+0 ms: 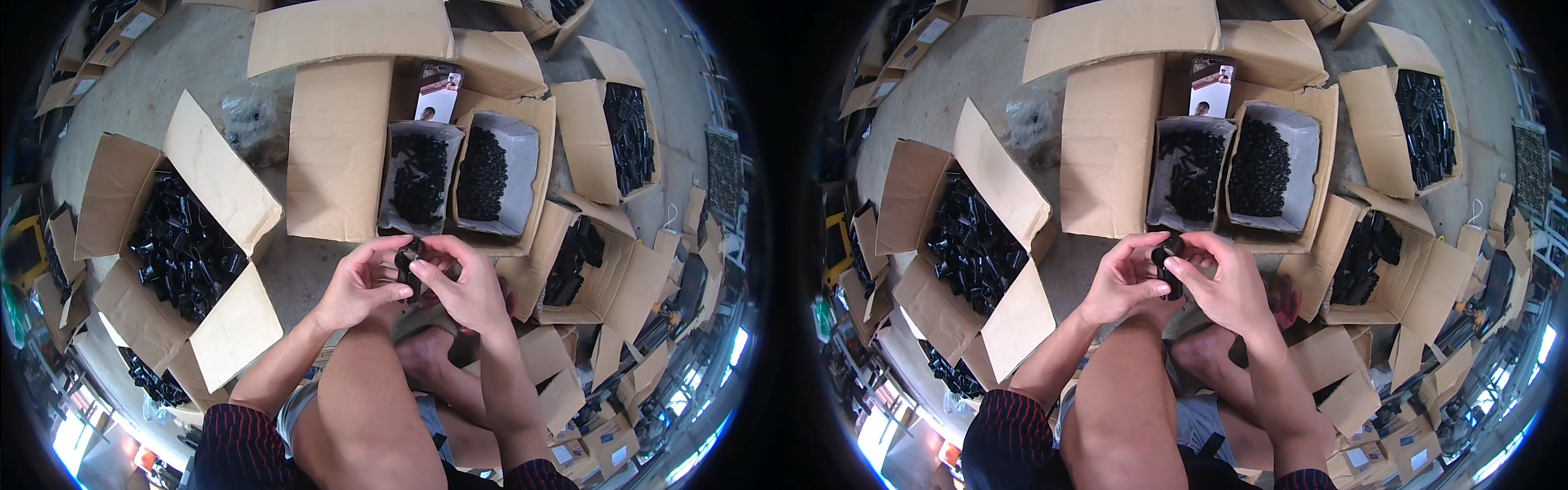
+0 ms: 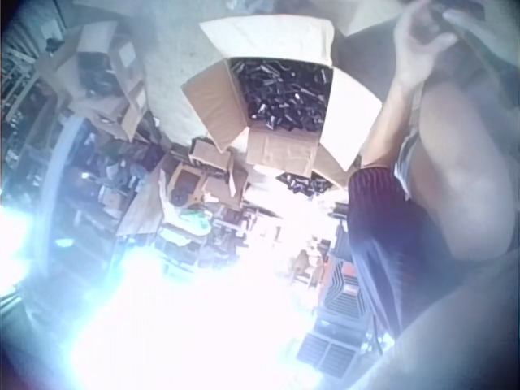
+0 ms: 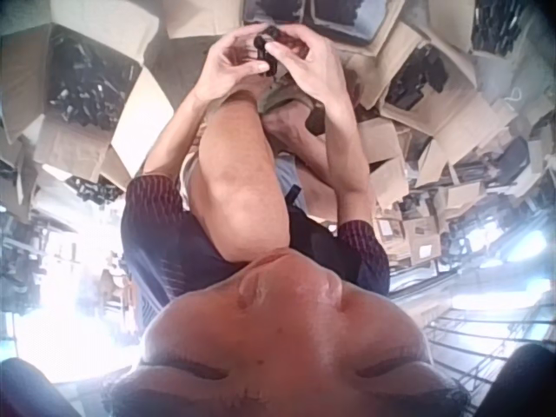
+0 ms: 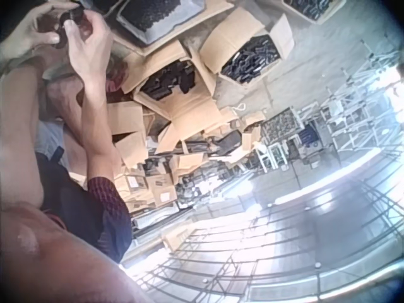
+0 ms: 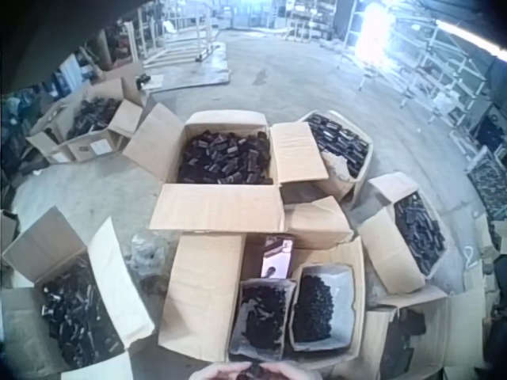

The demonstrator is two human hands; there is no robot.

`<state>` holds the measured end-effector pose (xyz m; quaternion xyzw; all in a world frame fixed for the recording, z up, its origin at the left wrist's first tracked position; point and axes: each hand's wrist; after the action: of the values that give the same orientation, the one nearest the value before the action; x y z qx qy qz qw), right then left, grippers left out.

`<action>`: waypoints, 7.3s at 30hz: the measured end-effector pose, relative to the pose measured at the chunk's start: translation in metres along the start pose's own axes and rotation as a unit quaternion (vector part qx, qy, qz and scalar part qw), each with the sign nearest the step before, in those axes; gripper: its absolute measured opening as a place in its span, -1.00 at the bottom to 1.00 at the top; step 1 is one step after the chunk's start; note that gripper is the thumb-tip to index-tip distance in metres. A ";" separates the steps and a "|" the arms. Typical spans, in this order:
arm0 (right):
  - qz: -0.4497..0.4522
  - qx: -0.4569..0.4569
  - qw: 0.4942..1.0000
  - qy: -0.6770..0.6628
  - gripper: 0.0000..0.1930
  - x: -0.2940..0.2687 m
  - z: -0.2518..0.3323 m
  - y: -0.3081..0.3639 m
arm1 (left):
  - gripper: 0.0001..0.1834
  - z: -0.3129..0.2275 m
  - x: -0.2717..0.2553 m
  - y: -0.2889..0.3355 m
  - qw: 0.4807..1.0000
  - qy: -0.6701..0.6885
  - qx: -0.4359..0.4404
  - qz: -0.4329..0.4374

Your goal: The person assembles small black plastic components by hand, inserting a small pin or clip into each part and then placing the finished items into a cardboard box.

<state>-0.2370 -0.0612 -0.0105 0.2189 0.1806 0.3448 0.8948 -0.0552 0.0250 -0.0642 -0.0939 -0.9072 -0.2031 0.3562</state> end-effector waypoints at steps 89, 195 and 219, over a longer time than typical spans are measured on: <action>-0.226 -0.129 0.965 -0.019 -0.88 0.007 0.009 0.006 | -0.20 -0.009 0.012 -0.022 0.989 0.003 0.116 -0.088; -0.253 0.154 0.899 0.323 -0.59 -0.078 -0.129 -0.072 | -0.51 -0.009 0.023 -0.020 0.976 -0.090 -0.113 -0.165; -0.211 -0.181 0.941 0.194 -0.75 0.022 -0.048 -0.005 | -0.68 0.021 0.019 -0.032 0.981 -0.017 -0.065 -0.181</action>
<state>-0.2418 -0.0363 -0.0565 -0.0609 0.3274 0.2111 0.9190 -0.0917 0.0060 -0.0748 0.0452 -0.9000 -0.3208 0.2918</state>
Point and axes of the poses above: each hand's wrist, its own y-axis away from the middle knuckle, its own x-axis out of the palm, z = x × y, and after that the axes turned 9 degrees about z, right-handed
